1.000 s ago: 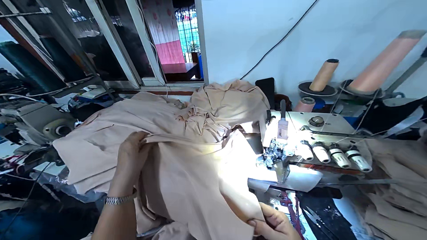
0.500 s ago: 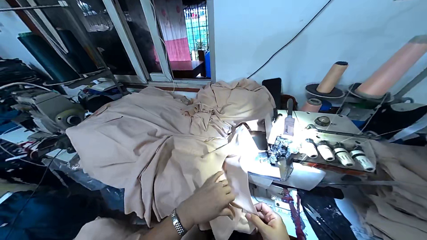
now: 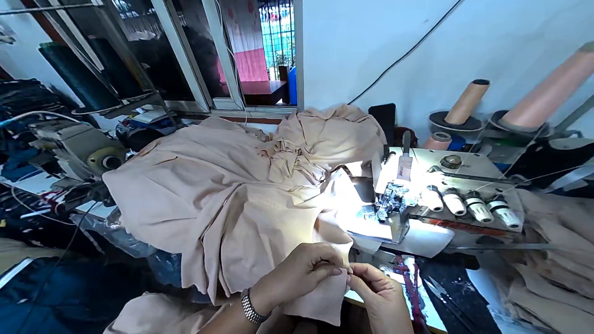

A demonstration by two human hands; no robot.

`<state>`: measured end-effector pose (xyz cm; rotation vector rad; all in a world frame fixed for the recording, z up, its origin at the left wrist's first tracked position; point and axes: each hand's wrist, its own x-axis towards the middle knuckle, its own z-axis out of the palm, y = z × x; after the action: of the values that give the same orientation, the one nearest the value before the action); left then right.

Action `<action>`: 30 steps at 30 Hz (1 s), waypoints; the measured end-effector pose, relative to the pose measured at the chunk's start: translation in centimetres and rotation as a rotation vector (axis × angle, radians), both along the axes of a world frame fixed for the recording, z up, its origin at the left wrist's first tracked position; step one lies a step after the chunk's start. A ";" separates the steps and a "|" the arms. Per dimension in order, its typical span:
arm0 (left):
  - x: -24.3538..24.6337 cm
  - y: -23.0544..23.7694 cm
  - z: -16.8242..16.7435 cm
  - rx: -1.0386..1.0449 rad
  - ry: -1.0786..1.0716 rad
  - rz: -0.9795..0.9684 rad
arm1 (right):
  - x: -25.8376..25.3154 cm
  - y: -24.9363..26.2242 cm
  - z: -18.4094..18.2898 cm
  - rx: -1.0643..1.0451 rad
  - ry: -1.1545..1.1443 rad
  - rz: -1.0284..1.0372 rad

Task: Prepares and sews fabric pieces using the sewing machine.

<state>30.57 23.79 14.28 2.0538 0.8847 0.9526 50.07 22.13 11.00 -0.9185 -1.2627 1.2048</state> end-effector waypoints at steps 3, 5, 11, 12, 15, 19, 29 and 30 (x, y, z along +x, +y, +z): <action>0.4 0.0 0.0 -0.013 -0.084 0.065 | -0.2 0.4 0.4 0.036 -0.018 -0.007; 0.5 -0.1 0.0 -0.005 -0.112 0.101 | -0.3 0.5 0.6 0.048 -0.031 0.005; 0.4 -0.1 -0.4 0.026 -0.145 0.135 | -0.6 0.6 0.7 0.108 -0.041 0.036; 0.4 0.0 -0.5 0.046 -0.149 0.153 | -0.7 0.7 0.5 0.139 -0.039 0.035; 0.4 0.4 -0.6 0.093 -0.151 0.207 | -1.2 1.2 -0.8 0.279 0.064 0.058; -0.7 1.7 0.7 0.139 -0.171 0.286 | -1.2 1.0 -3.6 0.282 0.040 0.151; -2.3 2.7 2.3 0.098 -0.240 0.375 | -1.0 0.2 -4.6 -0.068 0.034 0.162; -2.3 2.8 2.2 0.100 -0.242 0.380 | -1.1 0.3 -4.5 -0.085 0.039 0.142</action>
<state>28.26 26.56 16.52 1.8312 1.1345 1.4408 48.97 22.45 6.51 -0.8736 -1.2703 1.3906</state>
